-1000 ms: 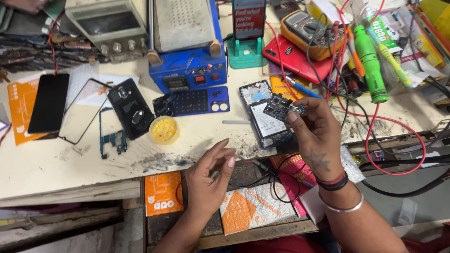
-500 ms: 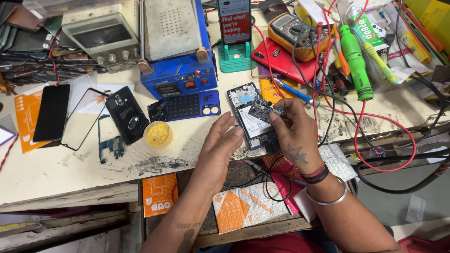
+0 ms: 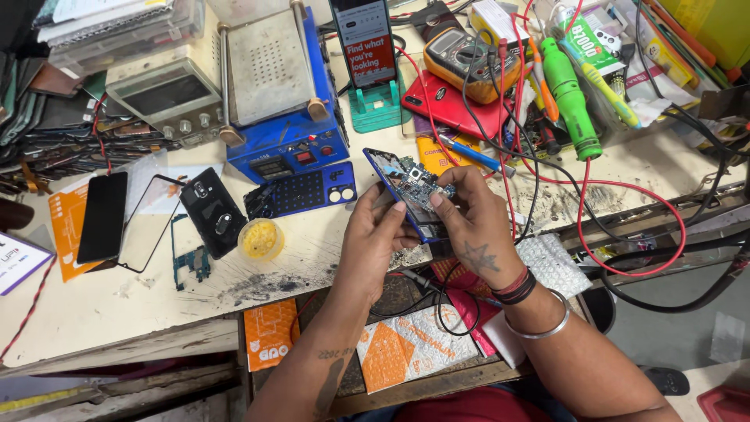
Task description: The person repairs a disassembled smartphone at a cluttered workbench. They handle the phone's motherboard and small internal components, work on the board with their fingers, then align and seat the board into the phone chassis and press it into place while holding the phone body.
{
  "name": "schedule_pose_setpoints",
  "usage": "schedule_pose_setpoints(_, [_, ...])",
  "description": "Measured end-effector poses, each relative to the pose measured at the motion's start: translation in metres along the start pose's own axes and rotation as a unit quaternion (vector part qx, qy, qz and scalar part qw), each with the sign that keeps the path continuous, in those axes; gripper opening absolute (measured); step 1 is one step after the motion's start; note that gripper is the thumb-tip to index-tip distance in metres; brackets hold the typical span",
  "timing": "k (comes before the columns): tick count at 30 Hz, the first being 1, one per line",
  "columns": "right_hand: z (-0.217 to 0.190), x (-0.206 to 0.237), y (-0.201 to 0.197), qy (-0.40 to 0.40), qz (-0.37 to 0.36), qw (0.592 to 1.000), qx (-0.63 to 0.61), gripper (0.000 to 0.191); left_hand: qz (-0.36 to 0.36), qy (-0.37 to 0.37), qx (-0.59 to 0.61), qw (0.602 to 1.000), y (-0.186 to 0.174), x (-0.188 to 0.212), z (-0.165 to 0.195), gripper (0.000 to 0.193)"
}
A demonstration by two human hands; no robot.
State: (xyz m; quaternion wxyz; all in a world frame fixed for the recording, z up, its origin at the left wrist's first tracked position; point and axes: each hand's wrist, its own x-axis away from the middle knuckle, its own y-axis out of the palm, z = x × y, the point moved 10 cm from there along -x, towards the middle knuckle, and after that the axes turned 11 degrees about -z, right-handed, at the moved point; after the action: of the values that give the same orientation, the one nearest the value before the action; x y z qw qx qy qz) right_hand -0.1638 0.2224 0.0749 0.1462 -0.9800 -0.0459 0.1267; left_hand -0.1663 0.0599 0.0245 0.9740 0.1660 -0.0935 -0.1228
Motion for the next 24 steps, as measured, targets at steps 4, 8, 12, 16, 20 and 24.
schedule_pose_setpoints(4, [-0.004,0.000,0.004,-0.003,-0.022,1.000,-0.007,0.020,0.006,-0.017,-0.012,1.000,-0.005,0.003,-0.003,0.046])
schedule_pose_setpoints(8, [-0.010,0.004,0.010,0.001,-0.038,0.999,-0.009,0.021,-0.035,0.047,-0.034,0.998,0.002,0.008,0.008,0.037])
schedule_pose_setpoints(12, [-0.008,0.007,0.011,0.009,-0.049,0.997,-0.060,0.020,-0.045,0.055,-0.003,0.997,0.000,0.020,0.011,0.042])
schedule_pose_setpoints(16, [-0.004,0.009,0.012,0.007,-0.057,0.986,-0.156,0.021,-0.043,0.080,0.001,0.996,-0.005,0.031,0.017,0.043])
schedule_pose_setpoints(20, [-0.002,0.012,0.003,-0.004,-0.031,0.982,-0.187,0.023,-0.033,0.087,-0.009,0.996,-0.010,0.043,0.017,0.044])
schedule_pose_setpoints(24, [-0.003,0.014,-0.003,-0.021,-0.020,0.972,-0.232,0.022,-0.031,0.099,-0.030,0.994,-0.012,0.056,0.017,0.047])
